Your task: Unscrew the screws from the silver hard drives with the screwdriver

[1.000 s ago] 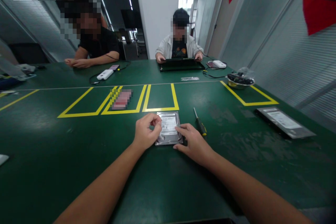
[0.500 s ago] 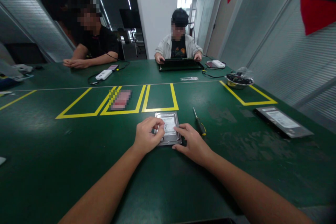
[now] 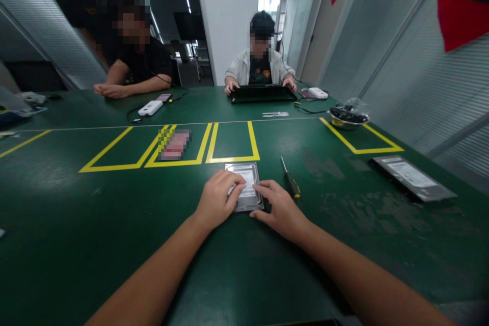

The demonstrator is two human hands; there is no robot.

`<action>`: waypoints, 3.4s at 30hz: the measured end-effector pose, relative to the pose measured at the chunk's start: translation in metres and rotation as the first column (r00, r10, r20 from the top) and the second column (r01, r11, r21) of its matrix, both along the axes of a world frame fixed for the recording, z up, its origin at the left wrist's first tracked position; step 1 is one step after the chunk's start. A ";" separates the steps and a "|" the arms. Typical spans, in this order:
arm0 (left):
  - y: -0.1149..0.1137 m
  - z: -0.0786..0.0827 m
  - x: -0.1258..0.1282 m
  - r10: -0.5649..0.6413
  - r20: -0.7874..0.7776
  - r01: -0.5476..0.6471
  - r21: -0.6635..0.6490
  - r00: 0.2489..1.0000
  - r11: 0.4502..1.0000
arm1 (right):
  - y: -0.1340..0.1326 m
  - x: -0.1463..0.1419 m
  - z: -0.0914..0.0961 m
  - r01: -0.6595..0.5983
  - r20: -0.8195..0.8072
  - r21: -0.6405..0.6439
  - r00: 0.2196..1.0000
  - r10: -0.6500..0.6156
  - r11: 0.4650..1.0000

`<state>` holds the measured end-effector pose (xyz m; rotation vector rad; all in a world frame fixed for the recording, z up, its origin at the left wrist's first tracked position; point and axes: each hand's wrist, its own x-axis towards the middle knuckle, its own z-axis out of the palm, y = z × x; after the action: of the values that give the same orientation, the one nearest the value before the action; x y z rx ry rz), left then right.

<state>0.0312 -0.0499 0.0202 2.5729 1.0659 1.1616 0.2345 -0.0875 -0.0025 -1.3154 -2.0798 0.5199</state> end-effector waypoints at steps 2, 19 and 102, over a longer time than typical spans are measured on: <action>0.000 0.000 0.000 0.000 -0.015 0.000 -0.001 1.000 1.000 | 0.000 0.000 0.000 -0.003 0.009 -0.003 1.000 0.003 1.000; -0.002 -0.001 0.002 0.027 -0.045 -0.027 -0.008 0.999 1.000 | -0.001 0.000 0.003 -0.026 0.018 -0.004 0.999 0.026 1.000; -0.034 0.011 0.026 0.030 -0.253 -0.055 -0.091 0.967 0.994 | 0.007 0.014 0.008 -0.143 -0.118 -0.153 0.985 0.126 0.978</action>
<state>0.0569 -0.0839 0.0312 2.6829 1.1995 0.7827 0.2481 -0.0803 0.0054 -1.2114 -2.0818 0.8156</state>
